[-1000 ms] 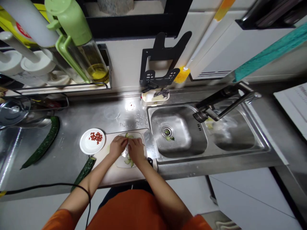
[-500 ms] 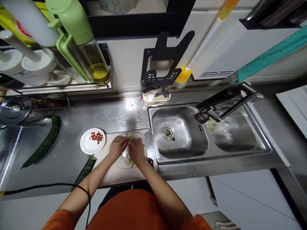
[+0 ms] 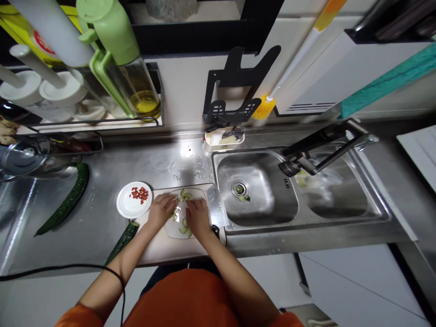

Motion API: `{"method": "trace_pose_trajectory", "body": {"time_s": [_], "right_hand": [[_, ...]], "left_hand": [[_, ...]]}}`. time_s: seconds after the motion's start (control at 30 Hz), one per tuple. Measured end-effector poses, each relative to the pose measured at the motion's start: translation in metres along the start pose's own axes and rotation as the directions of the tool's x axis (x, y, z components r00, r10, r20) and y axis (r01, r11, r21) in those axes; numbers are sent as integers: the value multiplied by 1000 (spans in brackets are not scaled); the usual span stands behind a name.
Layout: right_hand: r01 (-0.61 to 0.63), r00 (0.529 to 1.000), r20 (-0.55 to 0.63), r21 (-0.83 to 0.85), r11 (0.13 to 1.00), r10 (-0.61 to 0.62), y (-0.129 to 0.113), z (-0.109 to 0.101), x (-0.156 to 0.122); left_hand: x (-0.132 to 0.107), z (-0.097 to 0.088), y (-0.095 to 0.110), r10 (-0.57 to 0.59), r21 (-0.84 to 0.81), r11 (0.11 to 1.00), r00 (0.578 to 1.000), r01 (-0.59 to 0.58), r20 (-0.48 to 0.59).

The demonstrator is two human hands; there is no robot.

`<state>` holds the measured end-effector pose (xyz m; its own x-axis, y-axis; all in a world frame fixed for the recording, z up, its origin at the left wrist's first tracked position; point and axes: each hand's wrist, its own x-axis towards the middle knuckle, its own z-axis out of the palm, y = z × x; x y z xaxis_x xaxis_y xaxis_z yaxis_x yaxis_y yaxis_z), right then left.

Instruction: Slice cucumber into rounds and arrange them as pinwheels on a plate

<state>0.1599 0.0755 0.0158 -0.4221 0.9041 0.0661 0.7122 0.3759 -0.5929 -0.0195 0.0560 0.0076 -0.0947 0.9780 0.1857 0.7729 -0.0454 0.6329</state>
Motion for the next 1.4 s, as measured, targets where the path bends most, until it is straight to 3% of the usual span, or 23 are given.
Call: {"method": "trace_pose_trajectory", "body": {"time_s": [0.13,0.2,0.3,0.43,0.8,0.93,1.03,1.2,1.4], "right_hand": [[22,1000,9,14,1000,-23,-5,-2,-9],[38,999,19,24,999,-38,-9,-1,-14],[58,998,36,33,998,-60,-13,2,-19],[96,994,55,23,995,-98,-18,8,-21],[123,991,54,46,991,-125,-24,14,-24],[124,991,52,45,991,-126,-23,13,-25],[127,991,48,36,991,-129,-23,13,-25],[127,990,55,34,991,-129,-24,14,-25],[131,990,54,48,990,-134,-23,14,-24]], "left_hand": [[-18,-28,-16,-91,22,995,990,94,-106],[-30,-42,-28,-186,56,979,974,194,-129],[-45,-61,-48,-362,129,911,911,391,-198],[-55,-75,-70,-494,191,834,855,518,-161],[-51,-69,-74,-367,341,865,928,367,-68],[-50,-68,-76,-349,372,860,935,348,-68],[-46,-71,-77,-379,322,869,924,375,-54],[-38,-79,-73,-489,226,853,872,471,25],[-38,-84,-68,-558,161,822,829,546,37]]}}
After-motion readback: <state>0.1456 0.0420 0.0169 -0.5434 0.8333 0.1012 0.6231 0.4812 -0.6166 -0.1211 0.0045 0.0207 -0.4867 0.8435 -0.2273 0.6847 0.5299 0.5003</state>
